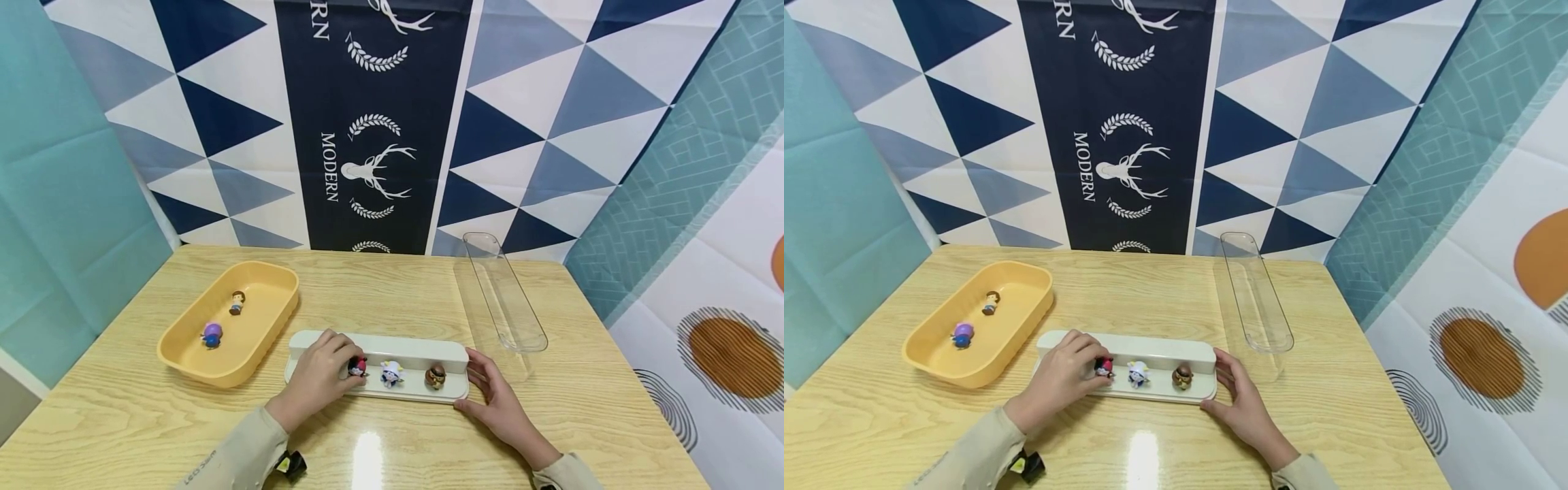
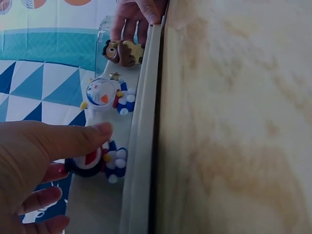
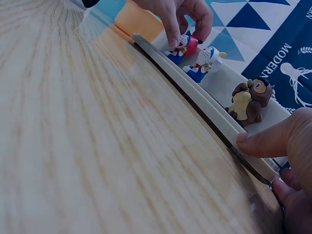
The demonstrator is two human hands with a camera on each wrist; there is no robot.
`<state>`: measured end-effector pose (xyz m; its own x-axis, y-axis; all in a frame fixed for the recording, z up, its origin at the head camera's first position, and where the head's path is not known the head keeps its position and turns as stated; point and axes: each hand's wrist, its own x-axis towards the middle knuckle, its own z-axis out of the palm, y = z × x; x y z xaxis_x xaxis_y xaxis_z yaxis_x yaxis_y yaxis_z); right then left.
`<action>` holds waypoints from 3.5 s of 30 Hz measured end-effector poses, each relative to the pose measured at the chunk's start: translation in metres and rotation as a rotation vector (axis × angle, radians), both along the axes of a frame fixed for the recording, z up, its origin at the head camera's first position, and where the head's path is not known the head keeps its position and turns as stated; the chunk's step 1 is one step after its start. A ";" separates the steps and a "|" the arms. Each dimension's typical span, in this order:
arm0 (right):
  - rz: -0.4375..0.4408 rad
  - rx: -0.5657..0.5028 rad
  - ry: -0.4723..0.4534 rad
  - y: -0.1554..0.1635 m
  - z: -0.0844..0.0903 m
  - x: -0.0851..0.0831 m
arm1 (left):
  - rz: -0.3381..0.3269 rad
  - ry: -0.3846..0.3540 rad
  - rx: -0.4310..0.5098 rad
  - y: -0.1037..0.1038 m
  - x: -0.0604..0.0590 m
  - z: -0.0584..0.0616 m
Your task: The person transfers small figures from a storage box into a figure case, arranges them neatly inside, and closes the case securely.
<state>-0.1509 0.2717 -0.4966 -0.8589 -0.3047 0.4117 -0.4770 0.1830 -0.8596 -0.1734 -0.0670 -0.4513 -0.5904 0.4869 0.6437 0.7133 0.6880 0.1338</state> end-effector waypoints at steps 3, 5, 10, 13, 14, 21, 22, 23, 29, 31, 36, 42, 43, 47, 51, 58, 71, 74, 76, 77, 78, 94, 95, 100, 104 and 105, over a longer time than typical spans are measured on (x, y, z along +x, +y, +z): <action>0.000 0.000 -0.005 0.000 0.000 0.000 | -0.008 0.000 -0.013 -0.005 0.000 0.006; -0.001 0.000 -0.008 0.000 0.000 -0.001 | -0.009 0.007 -0.017 -0.011 0.000 0.010; -0.002 -0.001 -0.002 0.000 0.000 -0.001 | -0.018 0.003 -0.042 -0.025 -0.001 0.021; -0.001 -0.004 0.002 0.000 -0.001 -0.001 | -0.016 0.001 -0.078 -0.032 -0.002 0.026; 0.001 -0.003 0.002 0.000 -0.001 -0.001 | -0.012 0.005 -0.091 -0.034 -0.002 0.027; 0.007 -0.001 -0.004 -0.001 -0.001 -0.001 | 0.010 0.013 -0.151 -0.053 -0.005 0.036; 0.006 -0.001 -0.005 -0.001 -0.001 -0.001 | 0.016 0.014 -0.160 -0.056 -0.005 0.037; 0.005 -0.001 -0.005 -0.001 -0.001 -0.001 | 0.021 0.014 -0.167 -0.058 -0.005 0.038; 0.003 0.002 -0.006 0.000 0.000 -0.001 | 0.040 0.033 -0.197 -0.073 -0.009 0.047; 0.003 0.001 -0.004 0.000 0.000 -0.001 | 0.039 0.046 -0.206 -0.078 -0.011 0.051; 0.006 -0.006 -0.002 -0.001 0.001 -0.001 | 0.032 0.055 -0.273 -0.089 -0.015 0.062; 0.006 -0.005 -0.016 0.000 0.000 -0.001 | 0.037 0.021 -0.355 -0.099 -0.019 0.074; 0.005 -0.006 -0.015 0.000 0.000 -0.001 | 0.031 0.028 -0.359 -0.102 -0.021 0.075; 0.003 -0.012 -0.009 -0.001 0.001 -0.001 | 0.008 0.037 -0.364 -0.114 -0.031 0.080; 0.003 -0.012 -0.009 0.000 0.000 -0.001 | 0.017 -0.038 -0.376 -0.128 -0.038 0.085; -0.001 -0.010 -0.013 0.000 -0.001 -0.001 | 0.065 -0.138 -0.379 -0.150 -0.050 0.089; 0.003 -0.010 -0.013 0.000 0.000 0.000 | 0.183 -0.313 -0.333 -0.180 -0.074 0.085; 0.005 -0.012 -0.014 0.000 0.000 0.000 | 0.231 -0.358 -0.326 -0.183 -0.079 0.084; 0.006 -0.015 -0.015 0.000 0.001 0.000 | 0.258 -0.394 -0.319 -0.185 -0.082 0.083; 0.007 -0.015 -0.016 0.000 0.001 0.000 | 0.269 -0.413 -0.316 -0.185 -0.083 0.082; 0.008 -0.016 -0.015 0.000 0.001 0.000 | 0.278 -0.429 -0.314 -0.186 -0.085 0.081; 0.008 -0.015 -0.010 0.000 0.001 0.001 | 0.236 -0.659 -0.147 -0.195 -0.102 0.052; 0.007 -0.014 -0.010 0.000 0.001 0.001 | 0.234 -0.673 -0.129 -0.195 -0.102 0.050; 0.000 -0.007 -0.009 0.000 0.001 0.000 | 0.226 -0.697 -0.091 -0.194 -0.100 0.043; 0.000 -0.005 -0.006 0.000 0.001 0.000 | 0.195 -0.660 -0.090 -0.196 -0.101 0.035; 0.001 -0.003 -0.005 0.000 0.001 0.000 | 0.192 -0.648 -0.095 -0.197 -0.101 0.033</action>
<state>-0.1512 0.2714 -0.4958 -0.8604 -0.3044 0.4087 -0.4732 0.1798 -0.8624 -0.2748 -0.2643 -0.4184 -0.9239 0.3719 0.0905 0.3734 0.8241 0.4259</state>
